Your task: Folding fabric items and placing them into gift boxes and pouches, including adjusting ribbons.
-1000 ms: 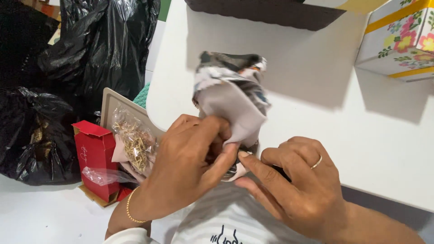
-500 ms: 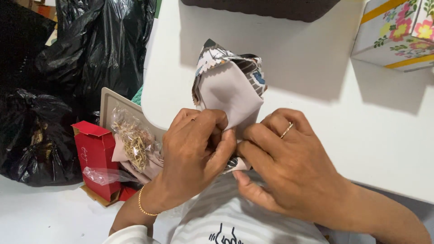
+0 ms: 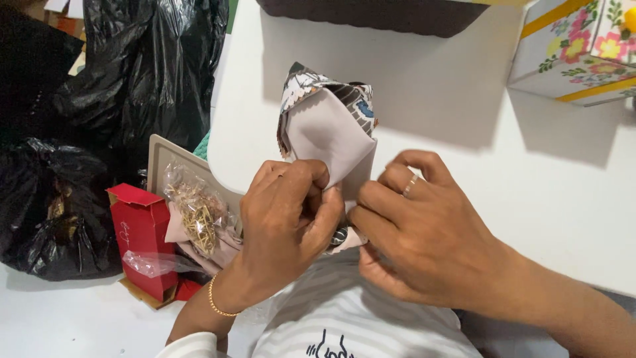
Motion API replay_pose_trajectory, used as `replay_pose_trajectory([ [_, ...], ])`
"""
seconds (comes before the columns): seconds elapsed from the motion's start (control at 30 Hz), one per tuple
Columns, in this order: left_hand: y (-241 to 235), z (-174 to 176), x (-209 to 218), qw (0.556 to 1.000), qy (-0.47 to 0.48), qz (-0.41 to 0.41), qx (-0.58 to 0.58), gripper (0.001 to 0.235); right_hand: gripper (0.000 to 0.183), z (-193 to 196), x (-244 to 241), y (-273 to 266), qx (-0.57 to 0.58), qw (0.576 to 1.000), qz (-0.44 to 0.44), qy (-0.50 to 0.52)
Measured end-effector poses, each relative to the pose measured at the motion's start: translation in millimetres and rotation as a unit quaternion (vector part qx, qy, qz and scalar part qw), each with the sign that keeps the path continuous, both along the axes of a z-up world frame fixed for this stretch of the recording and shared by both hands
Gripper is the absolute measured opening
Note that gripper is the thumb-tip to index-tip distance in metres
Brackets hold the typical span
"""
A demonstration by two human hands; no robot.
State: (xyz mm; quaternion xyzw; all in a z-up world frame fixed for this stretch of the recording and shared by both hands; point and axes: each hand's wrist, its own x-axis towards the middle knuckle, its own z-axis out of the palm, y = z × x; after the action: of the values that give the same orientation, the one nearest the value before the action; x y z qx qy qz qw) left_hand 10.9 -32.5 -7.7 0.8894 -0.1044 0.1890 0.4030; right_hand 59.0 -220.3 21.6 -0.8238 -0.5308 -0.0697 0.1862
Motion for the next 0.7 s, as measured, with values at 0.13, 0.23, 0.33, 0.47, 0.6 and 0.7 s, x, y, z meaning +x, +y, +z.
replay_pose_trajectory([
  [0.13,0.4,-0.7,1.4,1.0,0.002,0.004,-0.005,0.01,0.014,5.8,5.2,-2.5,0.006,0.999,0.023,0.048],
  [0.23,3.8,-2.3,3.7,1.0,0.015,0.013,-0.012,0.011,0.018,7.6,-1.2,-8.1,0.022,0.999,-0.01,0.031],
  [0.33,5.0,-4.0,4.0,1.0,0.018,0.018,-0.015,0.012,0.021,-1.9,-7.0,-13.0,0.069,0.996,-0.042,0.038],
  [0.47,3.0,-3.2,4.7,1.0,0.009,0.018,-0.023,0.013,0.021,-12.3,-7.5,-16.5,0.076,0.995,-0.049,0.035],
  [0.6,-0.7,-1.7,4.1,1.0,-0.003,0.02,-0.014,0.013,0.019,-14.4,-2.6,-14.9,0.072,0.997,-0.029,0.023],
  [0.7,-2.2,-0.5,4.5,1.0,0.001,0.013,-0.012,0.014,0.01,-10.0,2.1,-11.5,0.057,0.997,-0.009,0.056],
])
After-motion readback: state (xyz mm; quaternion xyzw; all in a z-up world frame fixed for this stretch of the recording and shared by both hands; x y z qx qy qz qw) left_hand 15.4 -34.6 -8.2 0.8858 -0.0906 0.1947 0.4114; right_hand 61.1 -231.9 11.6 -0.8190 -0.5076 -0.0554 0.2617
